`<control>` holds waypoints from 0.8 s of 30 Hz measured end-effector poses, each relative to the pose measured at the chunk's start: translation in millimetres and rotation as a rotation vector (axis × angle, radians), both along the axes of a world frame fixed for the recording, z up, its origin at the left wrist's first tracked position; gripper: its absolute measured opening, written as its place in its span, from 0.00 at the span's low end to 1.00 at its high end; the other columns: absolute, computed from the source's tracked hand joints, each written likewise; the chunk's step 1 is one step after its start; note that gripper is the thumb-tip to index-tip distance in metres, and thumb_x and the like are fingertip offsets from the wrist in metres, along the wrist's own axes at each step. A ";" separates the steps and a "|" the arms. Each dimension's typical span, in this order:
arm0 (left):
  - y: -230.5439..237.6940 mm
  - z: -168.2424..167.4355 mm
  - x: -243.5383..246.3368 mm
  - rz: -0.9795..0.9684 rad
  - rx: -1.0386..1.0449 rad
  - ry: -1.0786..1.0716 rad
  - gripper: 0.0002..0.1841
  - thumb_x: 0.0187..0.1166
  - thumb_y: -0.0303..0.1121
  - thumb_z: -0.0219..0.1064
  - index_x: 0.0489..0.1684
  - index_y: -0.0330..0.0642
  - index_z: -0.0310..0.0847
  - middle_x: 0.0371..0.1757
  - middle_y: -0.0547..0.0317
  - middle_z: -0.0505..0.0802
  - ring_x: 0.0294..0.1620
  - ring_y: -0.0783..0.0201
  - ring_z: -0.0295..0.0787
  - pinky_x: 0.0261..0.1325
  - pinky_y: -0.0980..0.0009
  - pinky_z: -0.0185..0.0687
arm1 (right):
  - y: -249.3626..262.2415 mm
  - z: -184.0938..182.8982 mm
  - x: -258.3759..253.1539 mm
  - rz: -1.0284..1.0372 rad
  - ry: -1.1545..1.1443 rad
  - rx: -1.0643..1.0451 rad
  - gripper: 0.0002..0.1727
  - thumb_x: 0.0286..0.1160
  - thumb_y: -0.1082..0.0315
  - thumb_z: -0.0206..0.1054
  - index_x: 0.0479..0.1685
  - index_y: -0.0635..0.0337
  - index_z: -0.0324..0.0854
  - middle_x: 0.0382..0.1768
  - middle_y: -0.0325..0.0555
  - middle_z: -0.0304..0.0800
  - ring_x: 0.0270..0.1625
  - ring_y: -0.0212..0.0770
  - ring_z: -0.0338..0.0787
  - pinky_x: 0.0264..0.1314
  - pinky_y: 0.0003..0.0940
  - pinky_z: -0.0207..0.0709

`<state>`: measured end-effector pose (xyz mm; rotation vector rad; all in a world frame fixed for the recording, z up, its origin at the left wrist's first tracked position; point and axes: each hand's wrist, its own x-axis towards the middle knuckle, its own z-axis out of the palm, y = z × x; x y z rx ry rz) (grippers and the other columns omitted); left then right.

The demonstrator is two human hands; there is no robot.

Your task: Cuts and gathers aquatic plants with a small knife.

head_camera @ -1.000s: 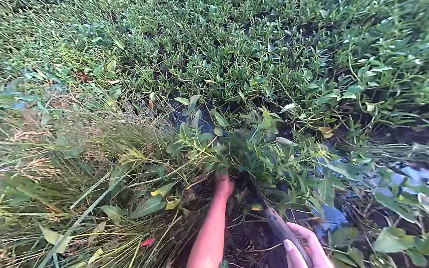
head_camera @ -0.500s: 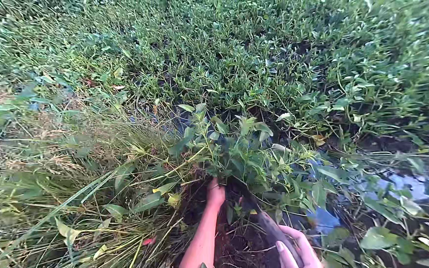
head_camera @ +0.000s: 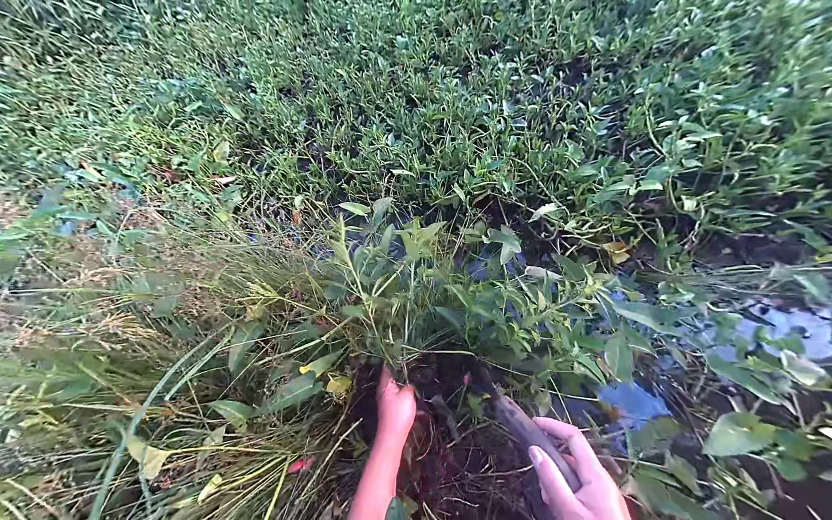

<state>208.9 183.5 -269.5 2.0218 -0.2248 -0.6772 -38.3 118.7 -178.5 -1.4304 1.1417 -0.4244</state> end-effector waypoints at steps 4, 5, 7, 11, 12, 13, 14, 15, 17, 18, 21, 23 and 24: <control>22.0 49.8 22.9 -0.112 0.113 -0.002 0.32 0.83 0.20 0.58 0.89 0.27 0.56 0.89 0.32 0.66 0.91 0.50 0.61 0.92 0.59 0.55 | 1.1 4.2 7.5 0.032 0.000 -0.002 0.22 0.79 0.64 0.66 0.72 0.53 0.79 0.27 0.40 0.89 0.19 0.35 0.82 0.23 0.35 0.80; 27.5 63.5 31.4 -0.188 0.164 0.009 0.32 0.84 0.20 0.57 0.90 0.28 0.55 0.90 0.33 0.65 0.92 0.50 0.60 0.93 0.59 0.55 | 2.4 5.0 9.7 0.035 -0.004 -0.004 0.21 0.79 0.63 0.66 0.71 0.52 0.79 0.27 0.40 0.89 0.18 0.35 0.82 0.22 0.35 0.80; 37.6 84.4 48.3 -0.330 0.248 0.003 0.30 0.83 0.20 0.56 0.88 0.30 0.59 0.90 0.36 0.66 0.92 0.51 0.60 0.92 0.58 0.55 | 4.9 5.3 13.2 0.037 -0.009 -0.013 0.21 0.79 0.61 0.66 0.70 0.51 0.80 0.29 0.39 0.89 0.19 0.35 0.82 0.23 0.34 0.80; 57.7 107.9 81.4 -0.421 0.400 -0.077 0.28 0.83 0.21 0.58 0.86 0.35 0.65 0.87 0.39 0.73 0.88 0.51 0.68 0.89 0.54 0.62 | 1.1 2.0 12.9 -0.081 0.018 -0.065 0.20 0.81 0.59 0.63 0.69 0.53 0.80 0.28 0.42 0.86 0.20 0.37 0.82 0.24 0.39 0.80; 66.0 111.8 90.6 -0.373 0.426 -0.092 0.29 0.83 0.23 0.59 0.87 0.36 0.64 0.85 0.38 0.75 0.86 0.49 0.71 0.87 0.51 0.65 | -5.0 -0.6 8.4 -0.140 0.016 -0.058 0.20 0.83 0.60 0.62 0.69 0.56 0.80 0.29 0.44 0.86 0.21 0.39 0.81 0.25 0.41 0.79; 74.5 117.4 99.6 -0.307 0.417 -0.101 0.29 0.84 0.24 0.59 0.88 0.36 0.62 0.82 0.36 0.76 0.84 0.47 0.73 0.85 0.48 0.68 | -14.3 -5.4 1.5 -0.209 0.012 -0.042 0.20 0.85 0.60 0.61 0.69 0.59 0.79 0.30 0.46 0.85 0.21 0.39 0.81 0.26 0.42 0.79; 83.0 124.3 108.0 -0.240 0.387 -0.097 0.29 0.85 0.24 0.58 0.88 0.35 0.60 0.82 0.35 0.76 0.83 0.45 0.73 0.83 0.47 0.69 | -25.1 -12.0 -8.2 -0.280 0.004 -0.012 0.20 0.87 0.60 0.59 0.69 0.61 0.78 0.32 0.48 0.85 0.22 0.39 0.81 0.26 0.41 0.78; 91.7 129.7 116.5 -0.181 0.357 -0.098 0.29 0.86 0.23 0.57 0.89 0.35 0.59 0.82 0.34 0.75 0.83 0.44 0.72 0.83 0.46 0.69 | -35.3 -19.2 -18.9 -0.347 -0.010 0.030 0.20 0.89 0.59 0.58 0.70 0.62 0.77 0.32 0.47 0.84 0.22 0.38 0.79 0.25 0.38 0.76; 102.6 138.8 130.4 -0.107 0.303 -0.122 0.29 0.86 0.22 0.57 0.88 0.33 0.60 0.82 0.34 0.76 0.82 0.45 0.73 0.82 0.47 0.69 | -50.7 -28.1 -38.0 -0.445 -0.040 0.134 0.20 0.92 0.58 0.54 0.71 0.60 0.75 0.25 0.42 0.80 0.16 0.33 0.72 0.17 0.31 0.68; 103.9 144.2 134.6 -0.089 0.288 -0.133 0.29 0.86 0.22 0.57 0.88 0.33 0.60 0.82 0.33 0.75 0.83 0.45 0.73 0.82 0.47 0.69 | -54.7 -28.2 -45.7 -0.472 -0.066 0.195 0.20 0.93 0.57 0.52 0.71 0.59 0.74 0.22 0.39 0.77 0.13 0.31 0.68 0.14 0.27 0.63; 86.1 169.6 131.7 -0.095 0.273 -0.173 0.27 0.86 0.21 0.57 0.86 0.34 0.62 0.80 0.35 0.77 0.80 0.46 0.75 0.80 0.47 0.71 | -56.7 -22.9 -62.6 -0.484 -0.138 0.310 0.20 0.95 0.55 0.50 0.72 0.57 0.71 0.22 0.38 0.74 0.11 0.29 0.65 0.11 0.24 0.60; 60.9 194.0 120.4 -0.135 0.287 -0.198 0.27 0.87 0.23 0.57 0.86 0.36 0.64 0.79 0.34 0.78 0.80 0.44 0.76 0.79 0.43 0.71 | -53.0 -21.6 -68.3 -0.468 -0.164 0.335 0.19 0.95 0.55 0.49 0.72 0.56 0.71 0.21 0.38 0.74 0.11 0.29 0.65 0.10 0.24 0.60; 45.3 207.3 112.4 -0.156 0.280 -0.210 0.26 0.87 0.24 0.58 0.86 0.37 0.64 0.78 0.35 0.79 0.78 0.43 0.77 0.77 0.42 0.72 | -50.3 -21.0 -69.5 -0.461 -0.174 0.344 0.19 0.95 0.56 0.49 0.72 0.56 0.71 0.21 0.38 0.74 0.11 0.29 0.65 0.10 0.24 0.60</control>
